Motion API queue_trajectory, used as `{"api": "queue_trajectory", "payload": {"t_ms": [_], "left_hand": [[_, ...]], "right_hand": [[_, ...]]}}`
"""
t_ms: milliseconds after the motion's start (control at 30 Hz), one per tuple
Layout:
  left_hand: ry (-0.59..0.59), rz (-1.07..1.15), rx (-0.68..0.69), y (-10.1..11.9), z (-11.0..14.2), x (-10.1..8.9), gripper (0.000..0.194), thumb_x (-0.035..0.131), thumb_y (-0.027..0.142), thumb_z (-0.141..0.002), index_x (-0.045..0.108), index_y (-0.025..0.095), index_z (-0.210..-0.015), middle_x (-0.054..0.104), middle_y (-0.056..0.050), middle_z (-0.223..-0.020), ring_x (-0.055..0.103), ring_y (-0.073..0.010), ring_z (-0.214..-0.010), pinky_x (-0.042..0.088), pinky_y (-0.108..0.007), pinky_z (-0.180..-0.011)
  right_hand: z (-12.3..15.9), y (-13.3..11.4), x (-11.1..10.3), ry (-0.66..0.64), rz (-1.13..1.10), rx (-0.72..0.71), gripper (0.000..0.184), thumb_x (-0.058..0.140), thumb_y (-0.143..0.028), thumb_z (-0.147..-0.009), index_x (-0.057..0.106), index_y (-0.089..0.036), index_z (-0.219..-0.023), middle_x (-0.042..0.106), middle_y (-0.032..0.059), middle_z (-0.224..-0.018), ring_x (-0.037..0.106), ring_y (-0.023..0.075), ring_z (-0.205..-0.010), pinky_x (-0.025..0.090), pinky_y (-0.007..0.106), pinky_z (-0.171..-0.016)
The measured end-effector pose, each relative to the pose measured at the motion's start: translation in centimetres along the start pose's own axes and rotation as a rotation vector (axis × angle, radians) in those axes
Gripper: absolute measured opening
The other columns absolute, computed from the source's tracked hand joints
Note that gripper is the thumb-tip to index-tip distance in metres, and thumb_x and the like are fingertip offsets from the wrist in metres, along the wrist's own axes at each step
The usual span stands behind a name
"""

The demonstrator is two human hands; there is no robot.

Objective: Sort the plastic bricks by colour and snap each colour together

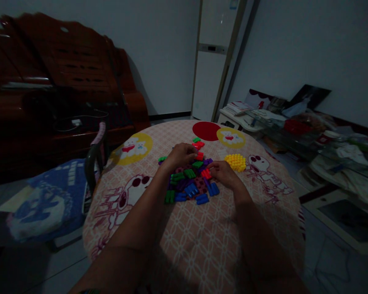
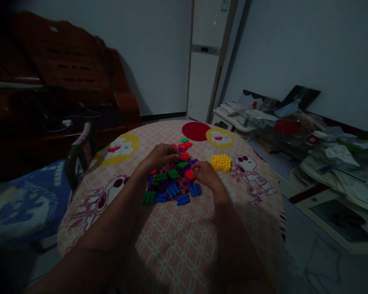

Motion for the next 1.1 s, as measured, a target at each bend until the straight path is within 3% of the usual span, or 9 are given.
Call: {"api": "queue_trajectory", "payload": {"t_ms": [167, 300, 467, 633, 800, 900, 1000, 1100], "left_hand": [[-0.236, 0.006, 0.146, 2.3, 0.3, 4.8, 0.024, 0.066, 0.028, -0.077, 0.072, 0.015, -0.097, 0.073, -0.005, -0.09, 0.065, -0.0179, -0.082, 0.047, -0.025, -0.073], [-0.276, -0.036, 0.171, 2.8, 0.3, 7.0, 0.022, 0.063, 0.032, -0.08, 0.07, 0.013, -0.089, 0.067, -0.003, -0.08, 0.059, -0.0158, -0.072, 0.042, -0.024, -0.063], [-0.194, -0.02, 0.133, 1.7, -0.3, 6.0, 0.03, 0.062, 0.034, -0.078, 0.074, 0.012, -0.095, 0.064, -0.002, -0.074, 0.055, -0.0154, -0.068, 0.04, -0.025, -0.061], [0.003, 0.024, 0.042, 0.3, -1.0, 3.6, 0.038, 0.064, 0.041, -0.079, 0.075, 0.012, -0.1, 0.066, -0.003, -0.071, 0.057, -0.0151, -0.065, 0.04, -0.024, -0.059], [-0.024, 0.176, 0.055, 1.7, -0.7, 4.4, 0.04, 0.058, 0.043, -0.086, 0.074, 0.011, -0.106, 0.067, -0.003, -0.067, 0.058, -0.0144, -0.058, 0.043, -0.024, -0.056], [-0.055, 0.179, 0.09, 2.8, -0.4, 5.2, 0.037, 0.055, 0.034, -0.088, 0.072, 0.012, -0.112, 0.071, -0.004, -0.074, 0.063, -0.0161, -0.064, 0.048, -0.026, -0.061], [-0.033, 0.119, 0.138, 3.8, -0.2, 5.7, 0.035, 0.056, 0.028, -0.087, 0.071, 0.012, -0.114, 0.074, -0.007, -0.087, 0.068, -0.0189, -0.077, 0.051, -0.028, -0.071], [-0.047, 0.121, 0.158, 4.2, -0.2, 6.2, 0.039, 0.057, 0.03, -0.087, 0.068, 0.011, -0.12, 0.075, -0.008, -0.09, 0.068, -0.0197, -0.079, 0.051, -0.029, -0.072]], "right_hand": [[-0.1, 0.4, 0.2, 0.034, -0.31, 0.087, 0.026, 0.066, -0.021, -0.06, 0.066, -0.017, -0.085, 0.063, -0.0039, -0.056, 0.058, 0.0112, -0.044, 0.048, 0.021, -0.043], [-0.3, 0.1, 0.0, 0.067, -0.416, 0.076, 0.026, 0.07, -0.024, -0.057, 0.064, -0.017, -0.081, 0.067, -0.0027, -0.059, 0.06, 0.0109, -0.044, 0.05, 0.02, -0.044], [-0.2, -0.3, 0.7, -0.015, -0.47, 0.046, 0.033, 0.073, -0.029, -0.064, 0.063, -0.018, -0.094, 0.069, -0.0024, -0.065, 0.066, 0.0131, -0.053, 0.055, 0.022, -0.05], [0.2, -1.0, 2.3, -0.154, -0.502, 0.022, 0.065, 0.079, -0.03, -0.062, 0.056, -0.021, -0.122, 0.069, -0.0045, -0.066, 0.067, 0.0159, -0.053, 0.056, 0.026, -0.051], [-0.2, -1.8, 0.3, -0.025, -0.327, -0.063, 0.053, 0.076, -0.04, -0.068, 0.064, -0.018, -0.115, 0.067, -0.0029, -0.067, 0.063, 0.0147, -0.054, 0.05, 0.026, -0.052], [0.3, -3.8, -1.4, 0.072, 0.039, -0.187, 0.037, 0.074, -0.036, -0.073, 0.071, -0.017, -0.104, 0.07, 0.0005, -0.077, 0.064, 0.0163, -0.068, 0.048, 0.027, -0.063], [1.2, -5.7, -1.8, 0.099, 0.488, -0.263, 0.021, 0.069, -0.031, -0.079, 0.074, -0.017, -0.095, 0.073, 0.0067, -0.089, 0.065, 0.0204, -0.084, 0.045, 0.029, -0.075], [1.7, -6.3, -2.9, 0.138, 0.645, -0.253, 0.018, 0.065, -0.031, -0.083, 0.074, -0.017, -0.089, 0.073, 0.0096, -0.091, 0.064, 0.0217, -0.087, 0.044, 0.03, -0.079]]}}
Point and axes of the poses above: each hand's wrist, its own z-axis away from the middle knuckle, its own x-axis out of the palm, y = z × x, the point moved 10 cm from there along -z, towards the middle knuckle
